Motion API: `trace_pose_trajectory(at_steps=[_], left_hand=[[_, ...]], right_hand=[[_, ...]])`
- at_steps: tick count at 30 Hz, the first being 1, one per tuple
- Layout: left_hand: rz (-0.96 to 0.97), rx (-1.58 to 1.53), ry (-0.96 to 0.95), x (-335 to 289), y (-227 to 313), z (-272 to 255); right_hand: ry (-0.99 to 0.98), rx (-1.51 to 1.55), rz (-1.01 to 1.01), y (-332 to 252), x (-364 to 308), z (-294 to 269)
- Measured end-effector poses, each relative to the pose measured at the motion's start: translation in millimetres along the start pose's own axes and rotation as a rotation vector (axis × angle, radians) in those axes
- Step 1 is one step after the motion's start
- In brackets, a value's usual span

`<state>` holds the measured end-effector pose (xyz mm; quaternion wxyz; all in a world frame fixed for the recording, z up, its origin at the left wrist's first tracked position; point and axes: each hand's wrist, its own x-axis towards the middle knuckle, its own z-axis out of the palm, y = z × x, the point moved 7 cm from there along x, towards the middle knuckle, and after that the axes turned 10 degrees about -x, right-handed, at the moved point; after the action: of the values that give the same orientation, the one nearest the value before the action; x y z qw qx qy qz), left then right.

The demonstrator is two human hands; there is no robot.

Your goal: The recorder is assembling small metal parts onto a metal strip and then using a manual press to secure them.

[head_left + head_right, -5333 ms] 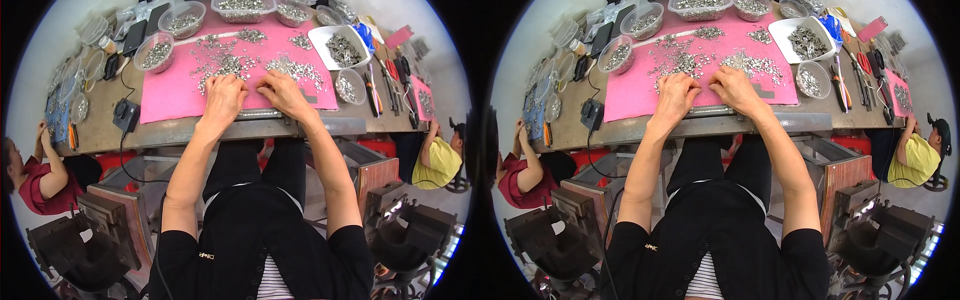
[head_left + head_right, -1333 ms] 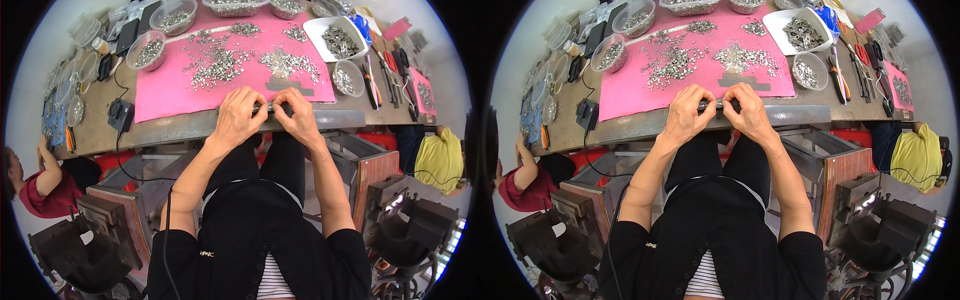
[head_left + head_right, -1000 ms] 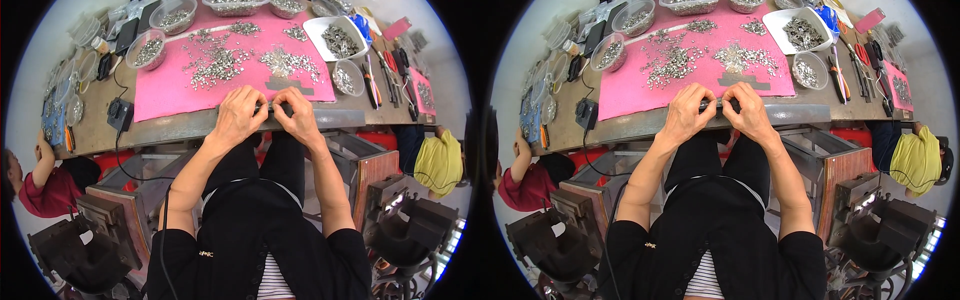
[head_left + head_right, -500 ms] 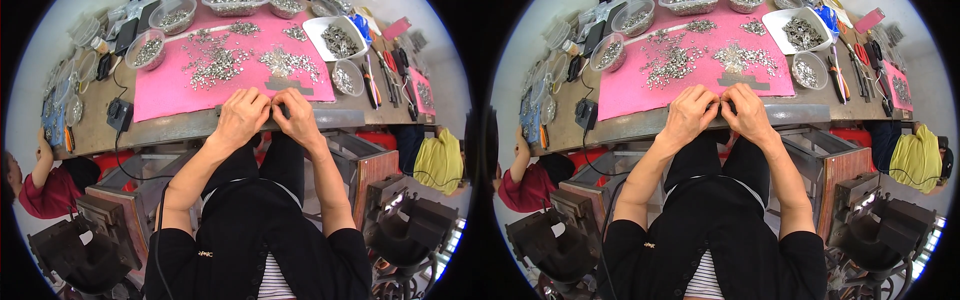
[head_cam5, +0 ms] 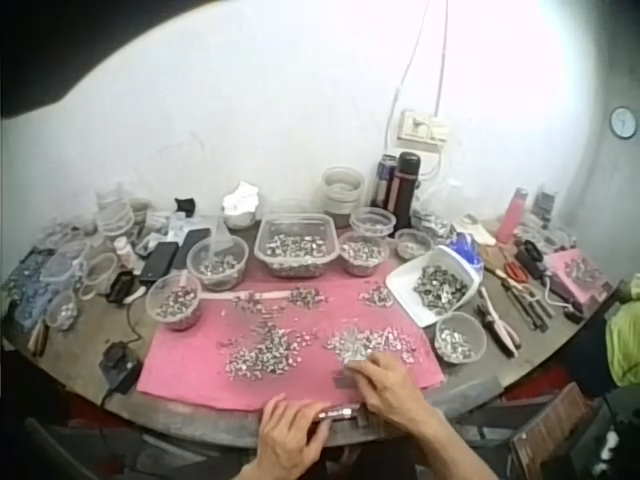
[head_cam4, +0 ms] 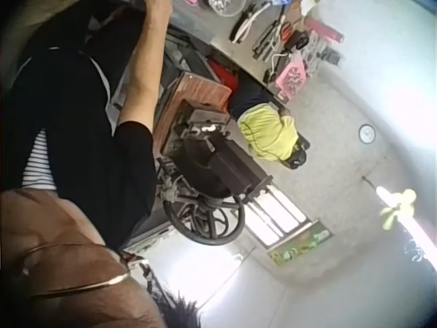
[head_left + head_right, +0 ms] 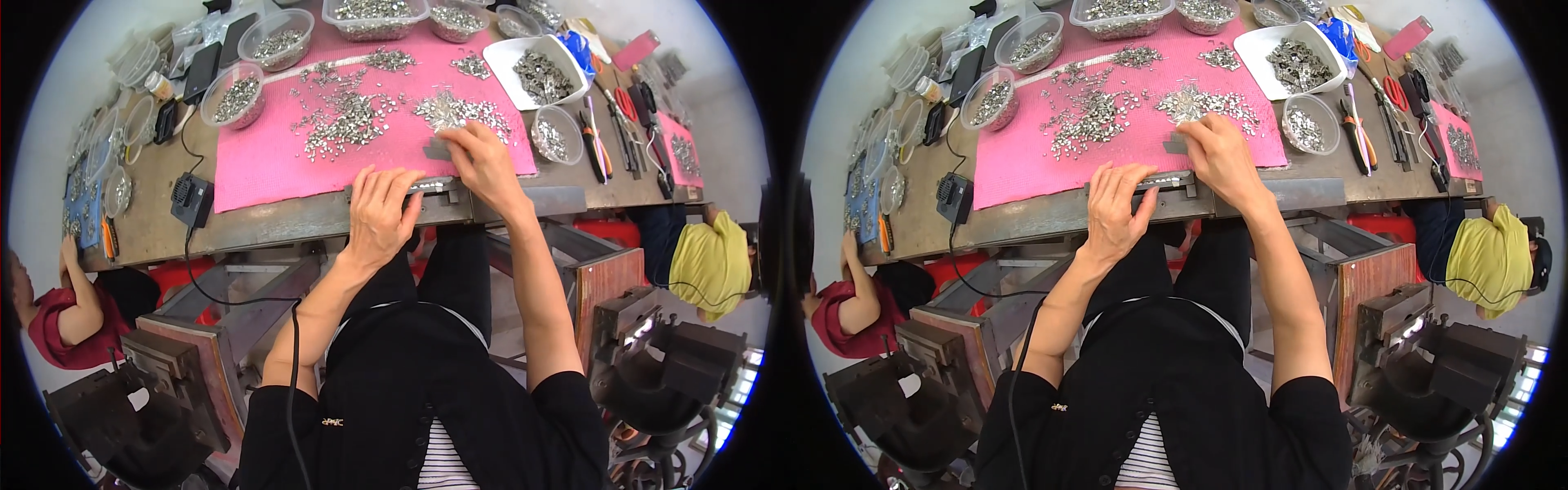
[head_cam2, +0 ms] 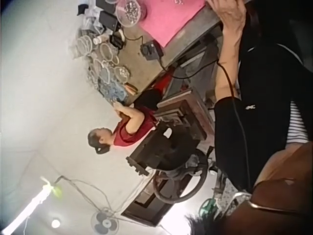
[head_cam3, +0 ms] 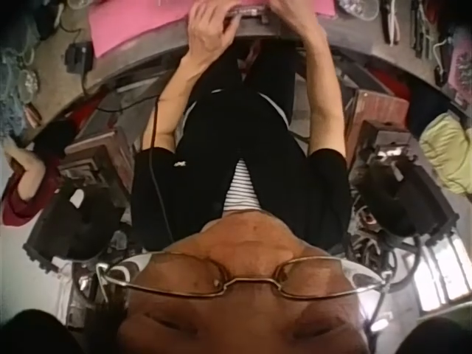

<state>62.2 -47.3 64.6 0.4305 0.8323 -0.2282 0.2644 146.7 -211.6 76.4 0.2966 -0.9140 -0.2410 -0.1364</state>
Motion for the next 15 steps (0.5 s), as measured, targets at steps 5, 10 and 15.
trace_pose_trajectory(at_steps=[5, 10, 15], left_hand=[[-0.014, -0.029, 0.009, -2.4, -2.7, -1.5], [0.025, 0.003, 0.029, -2.9, -0.9, -2.8], [0.017, -0.013, 0.036, -1.7, -1.7, -3.2]], right_hand=[[0.032, -0.343, -0.222, -6.1, 6.4, 5.4], [-0.022, -0.146, -0.200, 0.3, 4.0, -3.7], [-0.007, -0.091, 0.083, 12.9, 4.6, 5.8]])
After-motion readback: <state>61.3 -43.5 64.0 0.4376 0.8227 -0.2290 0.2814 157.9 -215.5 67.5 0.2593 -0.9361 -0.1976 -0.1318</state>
